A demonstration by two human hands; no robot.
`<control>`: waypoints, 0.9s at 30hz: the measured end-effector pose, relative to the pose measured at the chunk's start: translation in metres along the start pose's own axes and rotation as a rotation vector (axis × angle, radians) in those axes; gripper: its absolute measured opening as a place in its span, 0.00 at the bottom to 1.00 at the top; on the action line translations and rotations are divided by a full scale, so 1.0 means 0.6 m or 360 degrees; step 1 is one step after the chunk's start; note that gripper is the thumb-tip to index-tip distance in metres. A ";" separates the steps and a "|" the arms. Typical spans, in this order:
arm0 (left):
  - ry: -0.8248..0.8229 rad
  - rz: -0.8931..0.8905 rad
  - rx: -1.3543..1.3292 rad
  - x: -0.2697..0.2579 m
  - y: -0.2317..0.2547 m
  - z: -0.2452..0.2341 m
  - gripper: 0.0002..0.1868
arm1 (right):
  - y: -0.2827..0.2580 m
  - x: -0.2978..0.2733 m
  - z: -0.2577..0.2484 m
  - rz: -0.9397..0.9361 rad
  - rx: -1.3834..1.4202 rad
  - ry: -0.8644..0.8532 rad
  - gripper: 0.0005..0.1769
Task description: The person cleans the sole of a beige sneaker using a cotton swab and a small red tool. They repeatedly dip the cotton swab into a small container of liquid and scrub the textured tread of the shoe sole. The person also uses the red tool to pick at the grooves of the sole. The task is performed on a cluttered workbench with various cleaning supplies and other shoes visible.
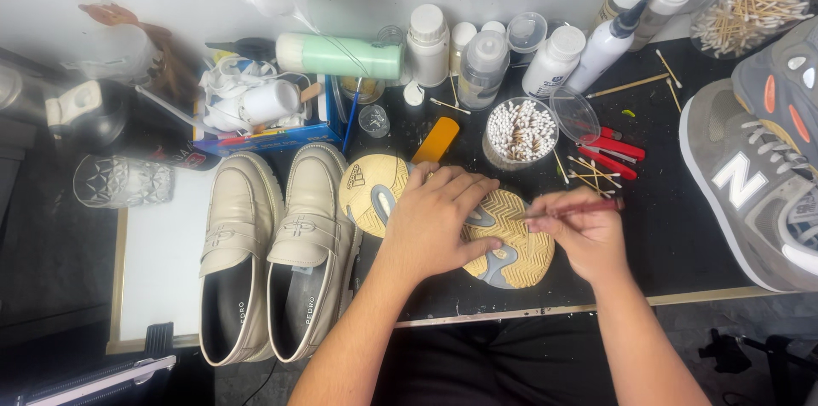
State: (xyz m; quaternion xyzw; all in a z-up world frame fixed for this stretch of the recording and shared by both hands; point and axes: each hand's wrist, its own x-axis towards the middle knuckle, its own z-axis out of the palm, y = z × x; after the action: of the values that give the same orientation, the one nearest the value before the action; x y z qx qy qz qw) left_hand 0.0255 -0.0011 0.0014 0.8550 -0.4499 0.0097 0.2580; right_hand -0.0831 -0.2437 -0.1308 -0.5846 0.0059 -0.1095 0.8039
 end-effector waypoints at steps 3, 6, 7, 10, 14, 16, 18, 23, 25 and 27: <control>-0.0005 -0.0013 -0.0010 -0.001 0.001 -0.001 0.38 | 0.008 0.006 0.000 -0.0023 -0.0007 -0.0005 0.10; 0.0004 -0.0006 -0.0005 0.001 -0.001 0.002 0.38 | 0.007 0.006 0.000 0.0017 -0.0123 -0.0063 0.10; -0.0004 -0.0018 0.0002 0.001 -0.001 0.002 0.38 | 0.007 0.005 0.000 0.0023 -0.0137 -0.0055 0.10; -0.0015 -0.0027 0.0019 0.006 -0.001 0.005 0.39 | 0.009 0.007 0.006 0.0020 -0.0159 -0.0017 0.10; -0.0013 -0.0023 0.0036 0.007 -0.001 0.008 0.39 | 0.010 0.010 0.012 -0.0020 -0.0127 -0.0038 0.10; -0.0019 -0.0026 0.0029 0.006 -0.002 0.008 0.38 | 0.008 0.007 0.010 -0.0046 -0.0133 -0.0084 0.11; -0.0021 -0.0027 0.0011 0.006 -0.003 0.008 0.38 | 0.007 0.004 0.009 -0.0077 -0.0160 -0.0131 0.13; -0.0014 -0.0032 0.0028 0.006 -0.002 0.006 0.39 | 0.016 0.006 0.015 -0.0072 -0.0193 -0.0049 0.13; -0.0014 -0.0029 0.0030 0.007 0.000 0.010 0.39 | 0.017 0.002 0.014 -0.0085 -0.0205 -0.0008 0.13; -0.0003 -0.0034 0.0037 0.009 -0.001 0.011 0.39 | 0.019 0.004 0.014 -0.0082 -0.0212 -0.0019 0.13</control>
State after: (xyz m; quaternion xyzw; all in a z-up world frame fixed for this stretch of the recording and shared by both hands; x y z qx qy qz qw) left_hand 0.0278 -0.0076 -0.0033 0.8626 -0.4409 0.0113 0.2477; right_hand -0.0775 -0.2330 -0.1385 -0.6374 -0.0068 -0.1259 0.7601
